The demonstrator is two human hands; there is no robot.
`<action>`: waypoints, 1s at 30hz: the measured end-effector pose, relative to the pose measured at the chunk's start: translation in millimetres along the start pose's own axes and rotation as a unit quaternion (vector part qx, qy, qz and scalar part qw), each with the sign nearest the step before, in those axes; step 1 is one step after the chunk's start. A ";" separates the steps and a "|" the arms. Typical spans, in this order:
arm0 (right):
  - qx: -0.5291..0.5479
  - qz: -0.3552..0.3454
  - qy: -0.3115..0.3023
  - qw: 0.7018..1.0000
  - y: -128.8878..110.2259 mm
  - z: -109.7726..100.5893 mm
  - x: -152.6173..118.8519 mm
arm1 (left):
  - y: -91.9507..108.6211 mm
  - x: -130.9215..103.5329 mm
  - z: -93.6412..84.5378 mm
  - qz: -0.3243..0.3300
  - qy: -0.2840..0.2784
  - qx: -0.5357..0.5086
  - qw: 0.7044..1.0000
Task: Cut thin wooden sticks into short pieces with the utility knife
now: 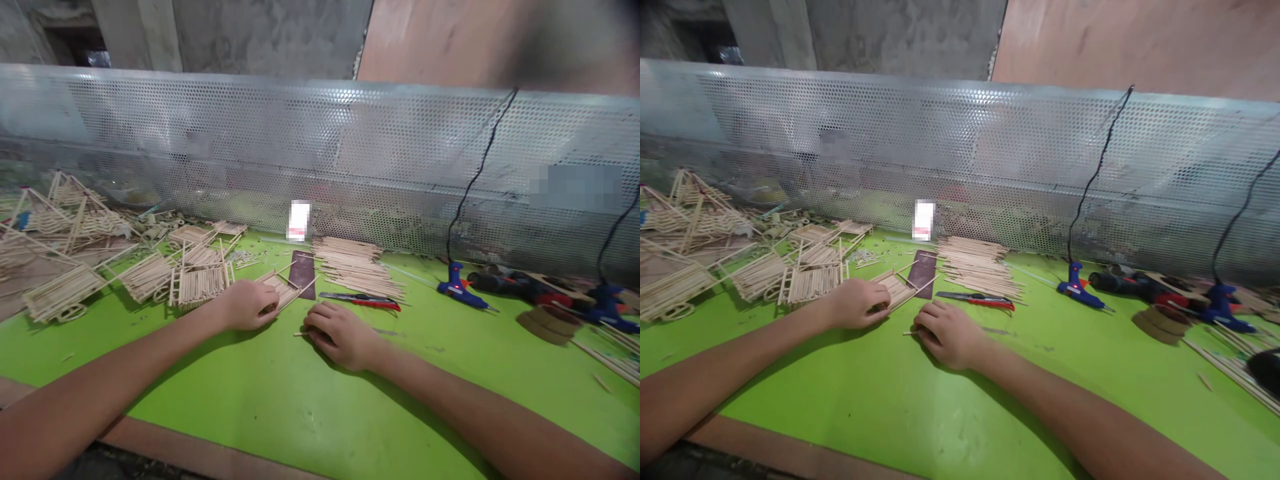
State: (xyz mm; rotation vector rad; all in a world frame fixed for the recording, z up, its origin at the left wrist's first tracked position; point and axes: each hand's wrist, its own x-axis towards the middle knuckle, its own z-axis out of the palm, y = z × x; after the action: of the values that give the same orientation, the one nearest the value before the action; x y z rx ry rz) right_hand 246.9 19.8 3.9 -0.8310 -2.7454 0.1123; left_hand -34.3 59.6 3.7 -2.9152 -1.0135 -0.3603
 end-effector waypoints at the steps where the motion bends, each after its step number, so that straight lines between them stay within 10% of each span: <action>1: -0.001 -0.002 0.001 1.000 0.3 0.2 -0.1 | -0.2 -0.2 -0.4 -0.004 -0.001 0.001 1.000; 30: -0.002 0.004 -0.001 1.000 0.9 1.2 -0.9 | -22.4 -16.7 -27.5 -0.079 0.001 -0.002 0.997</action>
State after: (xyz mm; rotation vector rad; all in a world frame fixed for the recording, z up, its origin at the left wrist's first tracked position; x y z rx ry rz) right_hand 247.8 20.1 2.4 -0.8437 -2.7447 0.1083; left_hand -66.5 64.1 25.6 -2.8450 -1.2493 -0.3715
